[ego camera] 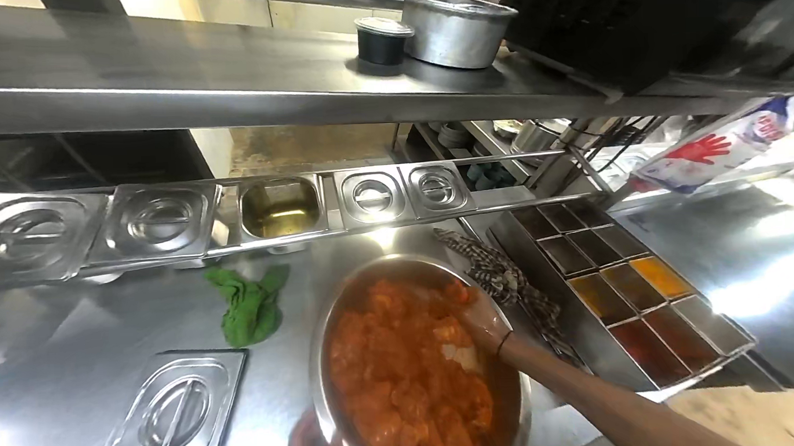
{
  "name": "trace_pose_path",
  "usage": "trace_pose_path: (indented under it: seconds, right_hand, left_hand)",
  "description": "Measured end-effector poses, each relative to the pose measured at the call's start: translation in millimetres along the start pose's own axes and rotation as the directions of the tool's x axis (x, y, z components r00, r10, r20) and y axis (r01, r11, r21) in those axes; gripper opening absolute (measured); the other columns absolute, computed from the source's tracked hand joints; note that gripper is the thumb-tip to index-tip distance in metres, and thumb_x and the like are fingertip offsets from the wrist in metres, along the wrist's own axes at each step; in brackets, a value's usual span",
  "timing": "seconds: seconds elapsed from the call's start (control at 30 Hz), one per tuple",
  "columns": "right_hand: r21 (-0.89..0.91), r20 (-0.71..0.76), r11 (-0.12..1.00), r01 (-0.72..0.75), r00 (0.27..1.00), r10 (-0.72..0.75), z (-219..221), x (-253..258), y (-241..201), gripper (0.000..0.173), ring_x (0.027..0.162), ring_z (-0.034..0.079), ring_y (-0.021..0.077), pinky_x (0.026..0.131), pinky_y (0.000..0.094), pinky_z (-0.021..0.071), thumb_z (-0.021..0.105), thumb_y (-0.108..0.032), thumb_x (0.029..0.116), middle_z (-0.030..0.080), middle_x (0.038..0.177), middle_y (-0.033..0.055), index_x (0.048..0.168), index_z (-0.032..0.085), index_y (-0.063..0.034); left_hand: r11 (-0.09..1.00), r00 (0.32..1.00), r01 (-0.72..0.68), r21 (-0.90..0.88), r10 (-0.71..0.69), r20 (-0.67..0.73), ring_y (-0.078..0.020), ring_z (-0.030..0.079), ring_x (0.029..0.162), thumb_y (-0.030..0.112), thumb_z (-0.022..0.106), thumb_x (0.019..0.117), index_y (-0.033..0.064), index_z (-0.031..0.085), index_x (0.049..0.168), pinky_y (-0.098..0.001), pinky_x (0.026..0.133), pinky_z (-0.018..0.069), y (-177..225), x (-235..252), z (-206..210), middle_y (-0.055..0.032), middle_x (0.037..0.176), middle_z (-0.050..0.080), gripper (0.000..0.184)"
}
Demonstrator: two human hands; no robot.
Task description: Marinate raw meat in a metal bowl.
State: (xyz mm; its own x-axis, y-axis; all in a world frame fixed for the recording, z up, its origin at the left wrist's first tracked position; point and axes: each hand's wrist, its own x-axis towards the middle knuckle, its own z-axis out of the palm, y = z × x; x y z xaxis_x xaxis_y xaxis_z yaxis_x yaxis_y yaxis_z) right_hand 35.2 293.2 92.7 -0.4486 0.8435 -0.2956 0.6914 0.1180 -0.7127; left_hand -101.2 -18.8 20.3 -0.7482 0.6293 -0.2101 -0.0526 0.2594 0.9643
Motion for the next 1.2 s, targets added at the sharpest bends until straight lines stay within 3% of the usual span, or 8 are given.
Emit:
trace_pose_path:
  seconds: [0.17,0.27,0.33,0.43,0.6,0.8,0.97,1.2]
  right_hand:
    - [-0.628,0.409,0.747,0.219,0.909,0.077,3,-45,-19,0.054,0.140,0.046,0.0453,0.110,0.0646,0.0429,0.064,-0.032,0.0993,0.047,0.156,0.0162,0.150,0.054,-0.0170]
    - [-0.590,0.563,0.728,0.349,0.824,0.061,37,-90,-21,0.056,0.120,0.062,0.0469,0.093,0.0685,0.0505,0.069,-0.036,0.0952,0.059,0.145,0.0167,0.148,0.056,-0.0234]
    - [-0.515,0.633,0.792,0.328,0.768,0.093,76,-84,-4,0.085,0.134,0.050,0.0494,0.102,0.0704,0.0450,0.077,-0.042,0.0889,0.039,0.161,0.0203,0.162,0.033,-0.0326]
    - [-0.523,0.636,0.784,0.335,0.766,0.096,114,-32,-9,0.090,0.143,0.036,0.0556,0.104,0.0780,0.0372,0.079,-0.018,0.0834,0.022,0.166,0.0263,0.161,0.035,-0.0274]
    - [-0.593,0.692,0.686,0.421,0.703,0.167,123,6,-43,0.059,0.145,0.033,0.0537,0.105,0.0767,0.0359,0.075,-0.021,0.0892,0.033,0.160,0.0296,0.141,0.056,0.0014]
    - [-0.497,0.800,0.685,0.533,0.586,0.126,98,-40,1,0.060,0.125,0.056,0.0492,0.097,0.0711,0.0474,0.081,-0.022,0.0840,0.052,0.145,0.0266,0.139,0.061,-0.0068]
    - [-0.534,0.612,0.815,0.223,0.768,0.191,26,-50,15,0.045,0.120,0.061,0.0443,0.102,0.0640,0.0468,0.076,-0.013,0.0859,0.064,0.126,0.0282,0.127,0.065,0.0015]
    - [-0.259,0.176,0.960,0.107,0.982,-0.062,-38,-71,-31,0.036,0.095,0.067,0.0223,0.089,0.0446,0.0530,0.076,-0.032,0.0894,0.070,0.099,0.0120,0.110,0.070,-0.0035]
  left_hand:
    - [0.998,1.000,0.023,0.061,-0.023,0.011,-0.0224,0.066,0.114,0.019,0.066,0.0975,0.0038,0.053,0.143,-0.0412,0.097,0.0556,19,114,-3,-0.0150,0.129,0.066,0.049]
    - [0.993,0.984,0.074,0.089,-0.087,0.153,-0.0220,0.064,0.121,0.019,0.070,0.0921,0.0080,0.051,0.149,-0.0436,0.102,0.0534,16,147,11,-0.0149,0.135,0.063,0.061]
    - [0.992,0.983,0.078,0.095,-0.092,0.160,-0.0210,0.066,0.114,0.012,0.068,0.0875,0.0082,0.055,0.145,-0.0435,0.096,0.0558,14,148,18,-0.0144,0.128,0.066,0.059]
    - [0.994,0.986,0.052,0.097,-0.067,0.153,-0.0176,0.069,0.106,0.008,0.064,0.0825,0.0108,0.060,0.139,-0.0416,0.090,0.0582,11,148,17,-0.0103,0.120,0.070,0.057]
    - [0.997,0.990,0.036,0.066,-0.045,0.133,-0.0147,0.069,0.107,0.002,0.063,0.0797,0.0094,0.063,0.136,-0.0383,0.091,0.0580,11,147,16,-0.0083,0.120,0.071,0.057]
    - [0.996,0.989,0.018,0.083,-0.031,0.147,-0.0119,0.071,0.101,0.002,0.067,0.0805,0.0089,0.067,0.132,-0.0355,0.088,0.0599,10,149,17,-0.0051,0.113,0.074,0.052]
    - [1.000,0.984,0.022,0.002,-0.022,0.178,-0.0117,0.072,0.098,0.000,0.066,0.0806,0.0070,0.067,0.132,-0.0326,0.086,0.0598,9,148,23,-0.0057,0.111,0.075,0.051]
    - [1.000,0.983,0.003,0.025,-0.008,0.185,-0.0169,0.071,0.103,-0.002,0.067,0.0847,0.0049,0.066,0.133,-0.0399,0.091,0.0587,11,148,23,-0.0107,0.115,0.074,0.049]
